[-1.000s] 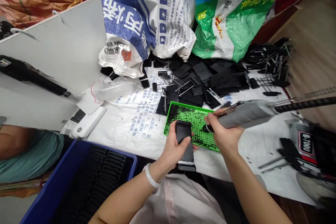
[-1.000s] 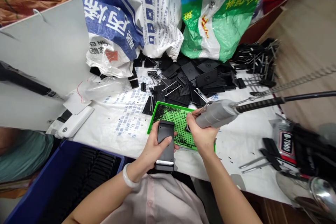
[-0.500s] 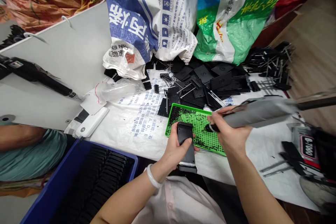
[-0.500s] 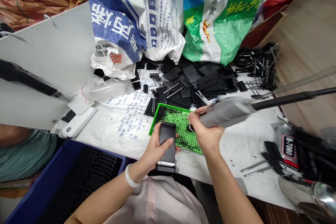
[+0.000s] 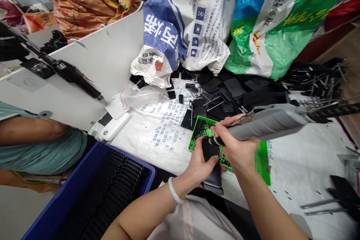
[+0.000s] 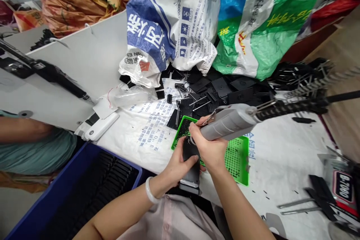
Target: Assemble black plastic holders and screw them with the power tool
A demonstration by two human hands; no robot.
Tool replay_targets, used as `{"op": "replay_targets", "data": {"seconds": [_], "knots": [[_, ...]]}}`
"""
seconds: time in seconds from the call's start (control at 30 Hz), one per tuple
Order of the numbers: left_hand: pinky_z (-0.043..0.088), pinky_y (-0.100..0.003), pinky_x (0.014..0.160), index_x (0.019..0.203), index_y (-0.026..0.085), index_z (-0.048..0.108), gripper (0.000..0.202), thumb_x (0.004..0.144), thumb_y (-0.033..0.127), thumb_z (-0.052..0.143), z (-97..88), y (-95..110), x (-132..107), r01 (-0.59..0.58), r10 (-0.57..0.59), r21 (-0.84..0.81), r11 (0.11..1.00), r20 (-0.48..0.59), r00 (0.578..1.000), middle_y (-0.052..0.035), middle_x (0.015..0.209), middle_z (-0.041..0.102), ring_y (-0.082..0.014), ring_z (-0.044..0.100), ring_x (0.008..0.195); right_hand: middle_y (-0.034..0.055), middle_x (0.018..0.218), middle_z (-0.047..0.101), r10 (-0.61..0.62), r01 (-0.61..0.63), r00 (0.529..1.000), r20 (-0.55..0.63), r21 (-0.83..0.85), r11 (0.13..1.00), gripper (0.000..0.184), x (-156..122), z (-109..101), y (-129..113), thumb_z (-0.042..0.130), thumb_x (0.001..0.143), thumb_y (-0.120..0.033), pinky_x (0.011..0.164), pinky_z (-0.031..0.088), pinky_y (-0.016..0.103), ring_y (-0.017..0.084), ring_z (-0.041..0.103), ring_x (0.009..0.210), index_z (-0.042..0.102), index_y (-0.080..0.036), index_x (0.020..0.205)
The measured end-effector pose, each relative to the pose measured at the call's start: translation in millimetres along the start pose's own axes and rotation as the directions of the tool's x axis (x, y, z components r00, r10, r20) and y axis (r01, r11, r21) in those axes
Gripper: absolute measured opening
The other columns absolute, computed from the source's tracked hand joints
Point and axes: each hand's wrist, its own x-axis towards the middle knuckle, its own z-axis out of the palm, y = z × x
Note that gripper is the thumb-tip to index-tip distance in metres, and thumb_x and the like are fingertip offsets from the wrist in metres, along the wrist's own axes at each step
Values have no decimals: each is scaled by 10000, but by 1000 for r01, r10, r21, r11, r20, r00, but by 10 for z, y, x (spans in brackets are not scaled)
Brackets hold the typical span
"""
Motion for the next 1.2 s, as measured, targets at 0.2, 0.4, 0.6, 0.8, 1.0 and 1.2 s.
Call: {"op": "replay_targets", "data": {"seconds": [0.2, 0.4, 0.6, 0.8, 1.0, 1.2], "knots": [[541, -282, 531, 1294, 258, 322, 608, 781, 203, 643, -18, -57, 23, -6, 5, 22, 1000, 27, 1000, -82, 1097, 620, -131, 644, 579, 0, 766, 576, 19, -18, 1000, 23, -56, 998, 256, -15, -13, 49, 762, 698, -311, 730, 558, 395, 165, 582, 655, 547, -203, 782], [529, -299, 489, 1260, 253, 342, 598, 763, 234, 674, -15, -37, 10, 32, -31, -7, 999, 68, 997, -83, 1052, 619, -126, 613, 516, -15, 695, 554, 6, 2, 993, 119, -68, 998, 238, 5, -15, 117, 742, 700, -309, 683, 546, 368, 173, 570, 645, 521, -223, 727], [537, -325, 528, 1281, 253, 371, 592, 772, 254, 673, -10, -34, 2, 35, -35, 4, 999, 89, 995, -116, 1069, 646, -143, 620, 514, -31, 659, 547, 51, -42, 947, 316, -35, 998, 261, 71, -75, -11, 769, 655, -260, 609, 527, 332, 154, 547, 622, 515, -217, 697], [546, -348, 603, 1432, 288, 299, 724, 807, 306, 664, -126, 185, -85, 12, -27, 98, 995, 156, 987, -111, 1059, 656, -182, 649, 604, -58, 664, 542, 32, -55, 985, 169, 135, 989, 276, 198, -358, -155, 794, 637, -173, 615, 538, 331, 106, 520, 530, 551, -209, 761], [371, -456, 1066, 1265, 313, 618, 418, 848, 331, 633, -92, 562, 54, -439, 389, 510, 740, 208, 898, -64, 1249, 631, -298, 541, 1170, -60, 663, 517, 38, -24, 999, -39, 306, 952, 264, 205, -510, -260, 756, 665, -95, 604, 531, 330, 95, 489, 511, 553, -206, 794], [440, -424, 985, 850, 254, 767, 181, 849, 366, 625, 7, 515, 306, -516, 327, 579, 632, 405, 854, -74, 957, 698, -278, 609, 986, -68, 608, 464, -11, 6, 1000, 12, 373, 928, 223, 206, -547, -437, 710, 705, -93, 581, 512, 294, 94, 450, 516, 558, -217, 810]]}}
